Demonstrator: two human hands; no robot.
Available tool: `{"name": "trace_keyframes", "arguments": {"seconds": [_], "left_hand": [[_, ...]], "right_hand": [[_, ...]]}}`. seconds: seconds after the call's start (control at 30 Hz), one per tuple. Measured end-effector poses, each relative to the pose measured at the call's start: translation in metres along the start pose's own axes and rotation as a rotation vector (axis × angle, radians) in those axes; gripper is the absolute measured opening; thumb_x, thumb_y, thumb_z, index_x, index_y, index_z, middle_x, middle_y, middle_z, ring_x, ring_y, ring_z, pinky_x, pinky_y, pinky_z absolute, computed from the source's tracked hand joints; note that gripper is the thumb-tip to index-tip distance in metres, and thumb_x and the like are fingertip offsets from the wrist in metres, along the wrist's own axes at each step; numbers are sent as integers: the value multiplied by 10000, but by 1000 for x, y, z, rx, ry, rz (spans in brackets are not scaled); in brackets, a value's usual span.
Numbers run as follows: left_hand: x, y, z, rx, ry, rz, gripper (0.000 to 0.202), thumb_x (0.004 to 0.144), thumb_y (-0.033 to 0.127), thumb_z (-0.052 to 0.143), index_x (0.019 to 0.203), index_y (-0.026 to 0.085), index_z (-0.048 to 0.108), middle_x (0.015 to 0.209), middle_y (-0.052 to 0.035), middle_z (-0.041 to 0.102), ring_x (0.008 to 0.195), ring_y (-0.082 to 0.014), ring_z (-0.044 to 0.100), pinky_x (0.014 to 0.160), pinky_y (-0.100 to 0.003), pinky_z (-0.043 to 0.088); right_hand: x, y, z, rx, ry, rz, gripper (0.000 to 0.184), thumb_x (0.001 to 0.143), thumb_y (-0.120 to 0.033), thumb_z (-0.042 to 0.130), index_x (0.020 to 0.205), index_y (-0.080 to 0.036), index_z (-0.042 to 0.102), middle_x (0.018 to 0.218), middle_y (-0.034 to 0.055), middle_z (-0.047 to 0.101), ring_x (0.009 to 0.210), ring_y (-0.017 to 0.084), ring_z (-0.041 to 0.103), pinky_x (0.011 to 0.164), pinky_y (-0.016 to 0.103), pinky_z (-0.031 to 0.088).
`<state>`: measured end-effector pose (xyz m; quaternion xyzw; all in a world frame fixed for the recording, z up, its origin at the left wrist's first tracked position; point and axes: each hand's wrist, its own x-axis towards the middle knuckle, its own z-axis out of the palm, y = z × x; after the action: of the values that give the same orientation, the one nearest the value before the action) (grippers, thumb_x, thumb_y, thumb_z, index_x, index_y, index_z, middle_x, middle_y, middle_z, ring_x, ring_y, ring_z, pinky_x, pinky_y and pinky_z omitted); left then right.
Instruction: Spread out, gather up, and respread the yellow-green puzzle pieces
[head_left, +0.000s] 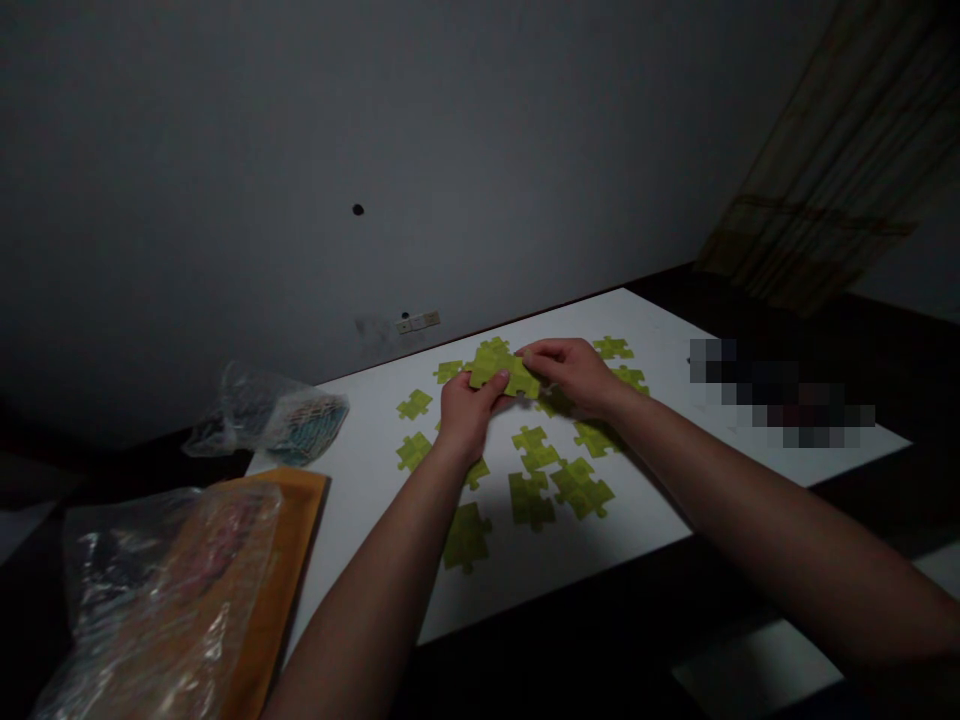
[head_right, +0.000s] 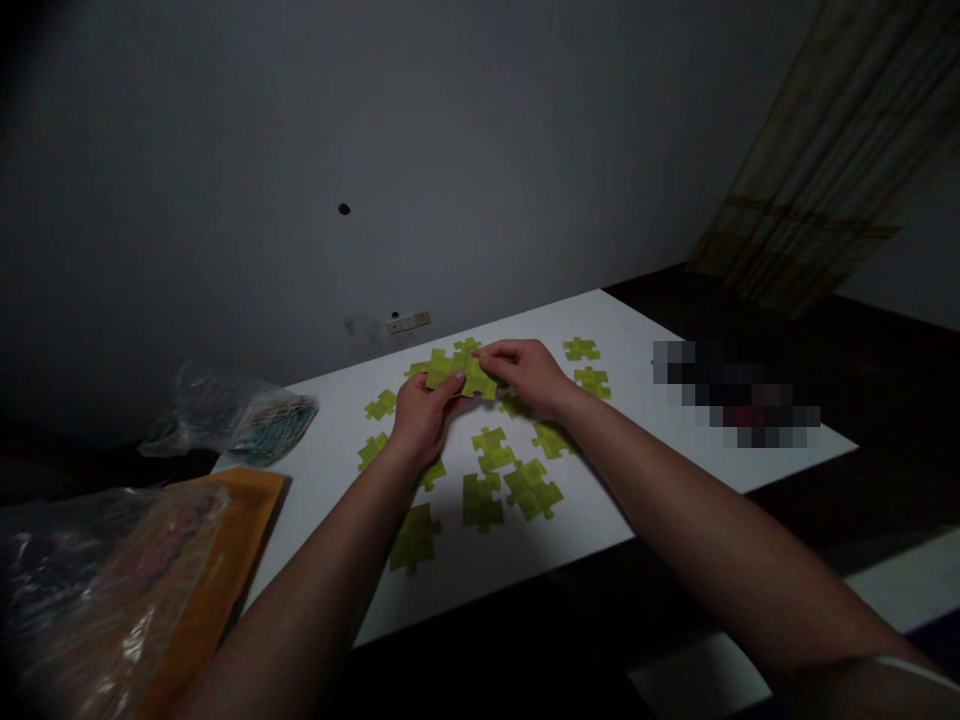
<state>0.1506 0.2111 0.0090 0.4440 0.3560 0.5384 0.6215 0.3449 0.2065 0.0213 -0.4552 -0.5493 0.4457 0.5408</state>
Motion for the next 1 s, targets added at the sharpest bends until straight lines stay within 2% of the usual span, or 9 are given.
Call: {"name": "trace_keyframes", "arguments": {"seconds": [0.13,0.3,0.43,0.57,0.63,0.7,0.83,0.9,1.0], "left_hand": [[2,-2,-5,152,1,137,343,766,328,988,1022,172,822,1034,-91,848,864,-199,768,882,-350,626],[2,4,-7,271,43,241,281,722,219,1013,941,220,837,915,-33,813,831,-190,731,901,-351,589],[3,7,-7,239,-18,304,193,699,132,980,778,239,840,943,-66,828,974,-234,772,1044,-405,581],[4,7,-10,225,43,368,285,592,97,1016,698,233,790,1154,-96,824,1174,-279,760,1137,-442,558],[4,8,-10,229,63,388,299,597,81,1006,743,229,792,1235,-96,808,1236,-282,742,1160,-452,550],[4,8,-10,204,77,381,384,605,43,988,892,239,826,1265,-83,801,1240,-271,742,1156,-444,558],[4,6,-7,58,71,287,815,563,-47,970,1277,295,776,1287,-59,794,1138,-246,783,1052,-397,621],[4,3,-6,11,58,219,800,582,-34,974,1287,281,765,1233,-67,810,1084,-243,801,1025,-396,637],[5,0,-4,-7,66,160,629,606,19,980,1167,239,801,1155,-70,832,1064,-242,808,1044,-400,633]], "right_hand": [[-2,3,1,14,-46,-3,360,694,-479,1014,924,-275,826,864,44,781,814,214,700,758,399,564],[-3,1,0,0,-32,-59,306,691,-481,1008,869,-305,832,949,55,824,919,253,737,871,468,620],[-3,-2,-1,-37,-70,-165,186,718,-446,992,774,-350,842,1095,59,839,1083,293,751,1081,573,595],[-4,-2,0,-151,-39,-244,160,763,-439,956,684,-385,827,1140,40,827,1148,308,726,1191,625,532],[-4,-2,1,-196,-29,-268,152,787,-408,942,681,-400,832,1109,39,824,1172,315,707,1193,630,527],[-3,-1,0,-223,-27,-311,150,806,-376,923,688,-417,840,1064,38,823,1175,317,691,1198,630,517],[-3,0,-2,-282,-30,-408,168,840,-332,885,721,-447,857,1054,22,837,1176,326,665,1214,640,481],[-3,-1,-3,-336,-26,-434,191,855,-303,862,737,-453,863,1071,14,841,1183,330,654,1208,640,476],[-3,-1,-4,-395,-17,-478,212,866,-276,837,761,-457,872,1095,3,846,1170,330,646,1179,629,484]]}}
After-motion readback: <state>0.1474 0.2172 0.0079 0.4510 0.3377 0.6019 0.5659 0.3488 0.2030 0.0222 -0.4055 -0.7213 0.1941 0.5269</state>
